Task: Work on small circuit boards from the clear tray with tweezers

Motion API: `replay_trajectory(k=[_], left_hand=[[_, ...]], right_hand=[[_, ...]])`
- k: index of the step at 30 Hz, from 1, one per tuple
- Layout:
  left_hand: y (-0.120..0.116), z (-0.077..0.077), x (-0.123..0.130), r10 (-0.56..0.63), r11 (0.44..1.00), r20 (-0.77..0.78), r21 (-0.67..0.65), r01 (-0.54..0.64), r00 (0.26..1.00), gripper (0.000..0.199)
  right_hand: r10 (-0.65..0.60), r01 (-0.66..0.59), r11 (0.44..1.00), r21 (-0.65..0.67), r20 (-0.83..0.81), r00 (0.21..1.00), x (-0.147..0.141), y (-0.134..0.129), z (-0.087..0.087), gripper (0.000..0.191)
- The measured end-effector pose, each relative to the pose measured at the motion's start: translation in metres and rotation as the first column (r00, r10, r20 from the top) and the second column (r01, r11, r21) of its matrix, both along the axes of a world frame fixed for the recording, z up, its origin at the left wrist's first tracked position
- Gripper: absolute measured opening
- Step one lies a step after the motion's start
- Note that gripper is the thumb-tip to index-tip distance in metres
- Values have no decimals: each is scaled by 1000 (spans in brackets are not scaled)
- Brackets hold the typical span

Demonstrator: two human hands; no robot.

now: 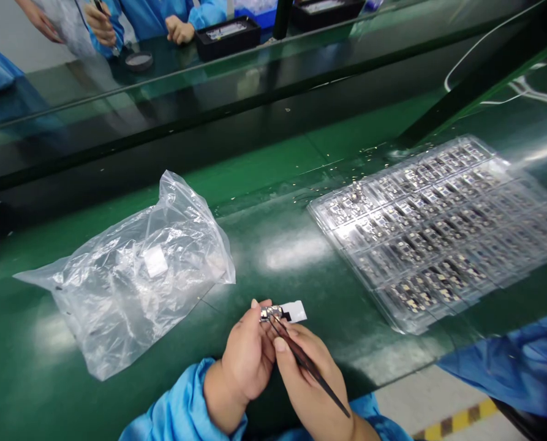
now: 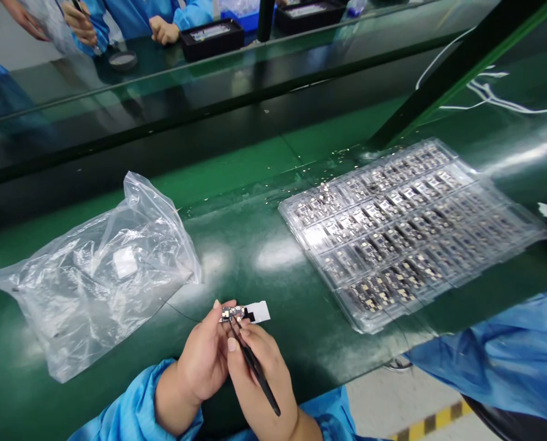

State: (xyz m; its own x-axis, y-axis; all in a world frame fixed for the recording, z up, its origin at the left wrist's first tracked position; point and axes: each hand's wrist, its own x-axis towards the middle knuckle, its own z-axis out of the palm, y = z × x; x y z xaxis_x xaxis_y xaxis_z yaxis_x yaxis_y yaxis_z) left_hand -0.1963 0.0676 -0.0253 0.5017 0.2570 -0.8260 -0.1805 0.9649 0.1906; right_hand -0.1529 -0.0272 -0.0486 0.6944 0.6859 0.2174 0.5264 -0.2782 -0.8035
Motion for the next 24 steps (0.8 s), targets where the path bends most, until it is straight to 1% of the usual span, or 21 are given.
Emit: replay_trajectory(k=[2,3,4,6,9,10,12,14,17,21,24], left_hand=[[0,-2,-1,12,1000,5,-10,-12,1000,28],[-1,-3,-1,14,1000,15,-8,-14,1000,29],[-1,-5,-1,12,1000,29,-2,-12,1000,29],[-2,-7,-2,10,1000,53,13,-11,999,30],[-2,-8,-1,21,1000,39,11,-21,999,30],[-2,-7,-1,21,1000,26,6,-21,999,29],[-1,-3,1,18,1000,-1,-11,-18,1000,28],[1,1,2,16,999,-21,-30,-16,1000,26],[2,3,2,9,999,-47,-48,-11,999,26],[0,1,0,7,1000,-54,-26,-8,999,30],[-1,-2,-1,17,1000,-61,-17,-18,998,31]], right_hand=[[-10,6,999,51,71,997,3,-2,1,22],[-2,-8,996,84,115,993,6,-2,1,26],[27,-41,995,90,150,988,8,-2,1,29],[139,-143,990,8,188,972,13,0,0,31],[338,-302,939,-166,270,902,19,3,-3,30],[380,-337,923,-184,323,867,20,4,-3,30],[417,-376,909,-180,423,804,21,5,-4,28],[420,-379,907,-185,472,775,22,5,-5,26],[433,-379,901,-210,484,761,22,2,-8,24],[437,-373,899,-228,484,758,20,0,-9,24],[456,-356,889,-287,488,745,19,3,-4,29]])
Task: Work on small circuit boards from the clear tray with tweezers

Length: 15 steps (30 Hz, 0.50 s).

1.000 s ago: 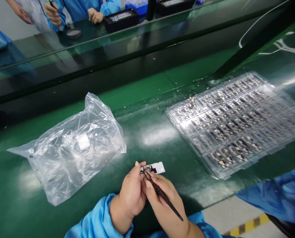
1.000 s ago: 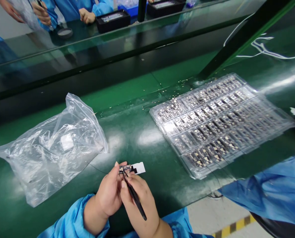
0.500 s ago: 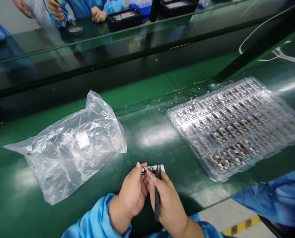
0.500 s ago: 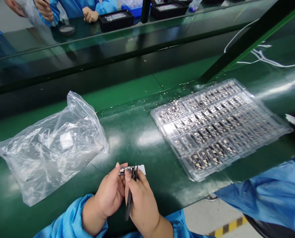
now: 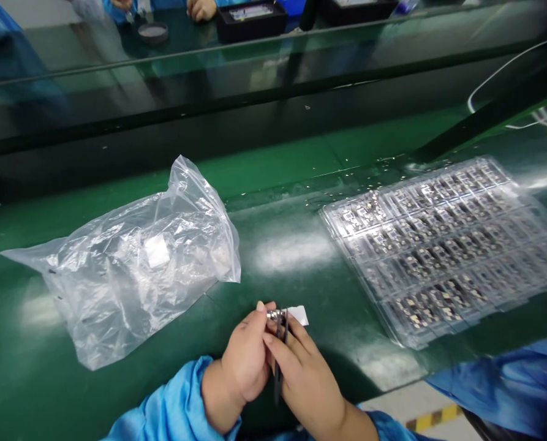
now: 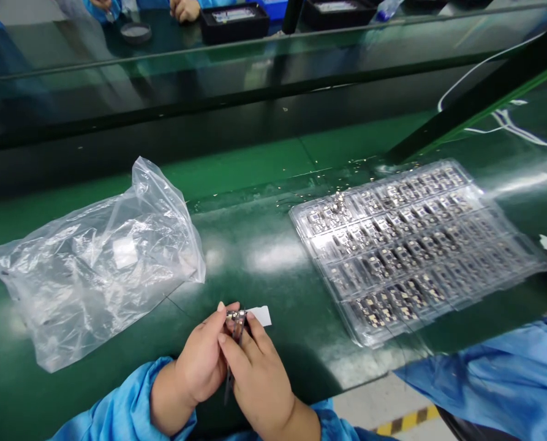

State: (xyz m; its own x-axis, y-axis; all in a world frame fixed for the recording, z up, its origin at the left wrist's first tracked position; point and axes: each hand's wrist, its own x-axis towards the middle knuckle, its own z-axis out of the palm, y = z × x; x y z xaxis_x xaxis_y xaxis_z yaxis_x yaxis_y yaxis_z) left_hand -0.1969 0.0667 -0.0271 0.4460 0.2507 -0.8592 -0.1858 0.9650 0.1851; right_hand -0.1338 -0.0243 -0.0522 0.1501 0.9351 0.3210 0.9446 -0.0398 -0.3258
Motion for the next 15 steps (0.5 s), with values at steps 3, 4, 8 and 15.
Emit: replay_trajectory(k=[3,4,8,15], left_hand=[[2,-1,0,3,1000,4,-28,-3,1000,30],[3,-2,0,0,999,4,-35,0,1000,28],[6,-3,0,-2,999,-3,-51,2,1000,24],[3,-6,-1,42,999,101,-35,-39,994,24]], right_hand=[[33,-32,999,-27,50,998,1,5,8,34],[48,-46,998,-33,66,997,1,7,11,35],[86,-81,995,-50,101,991,4,12,15,37],[69,-72,997,-6,-216,974,13,8,8,29]])
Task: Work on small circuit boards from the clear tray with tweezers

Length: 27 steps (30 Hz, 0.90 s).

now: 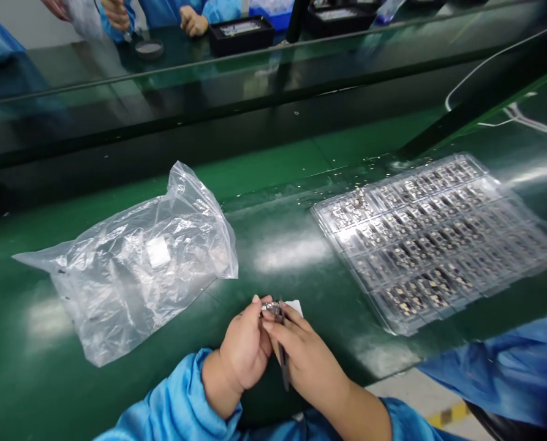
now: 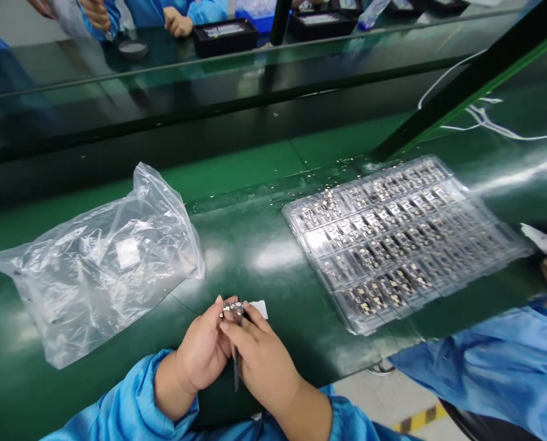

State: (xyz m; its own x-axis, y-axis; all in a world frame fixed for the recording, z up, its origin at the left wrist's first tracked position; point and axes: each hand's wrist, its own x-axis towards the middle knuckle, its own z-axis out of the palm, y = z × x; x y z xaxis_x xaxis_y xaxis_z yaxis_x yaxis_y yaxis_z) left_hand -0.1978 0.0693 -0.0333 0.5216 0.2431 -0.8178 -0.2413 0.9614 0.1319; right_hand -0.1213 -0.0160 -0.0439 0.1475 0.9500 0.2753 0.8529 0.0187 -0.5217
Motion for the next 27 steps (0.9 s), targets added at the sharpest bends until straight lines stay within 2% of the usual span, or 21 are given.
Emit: replay_trajectory(k=[2,4,8,11,15,18,21,23,27], left_hand=[[-1,0,0,-43,999,15,27,43,999,27],[-2,0,-1,-82,995,23,54,80,996,30],[-2,0,-3,-125,989,39,86,121,991,34],[-2,1,-4,-130,988,25,86,127,991,34],[-3,2,-4,-115,990,45,93,110,992,31],[-3,1,-3,-131,986,81,113,122,988,34],[-2,0,-5,-162,977,112,161,143,980,31],[-1,-2,-8,-229,952,87,227,205,970,35],[4,-11,-10,-328,920,-140,176,350,934,19]], right_hand=[[-72,78,996,31,-180,981,1,-4,-3,25],[-215,229,973,11,-305,928,1,-7,-4,23],[-440,413,898,-154,-362,822,1,-5,-5,26],[-524,443,851,-282,-399,752,2,0,-2,31],[-545,401,833,-380,-447,709,2,5,0,36],[-523,364,841,-401,-428,737,3,9,-1,36],[-471,352,870,-345,-375,798,4,14,1,31],[-430,335,892,-304,-341,836,3,17,3,30],[-359,302,918,-257,-218,907,-1,25,-5,26]])
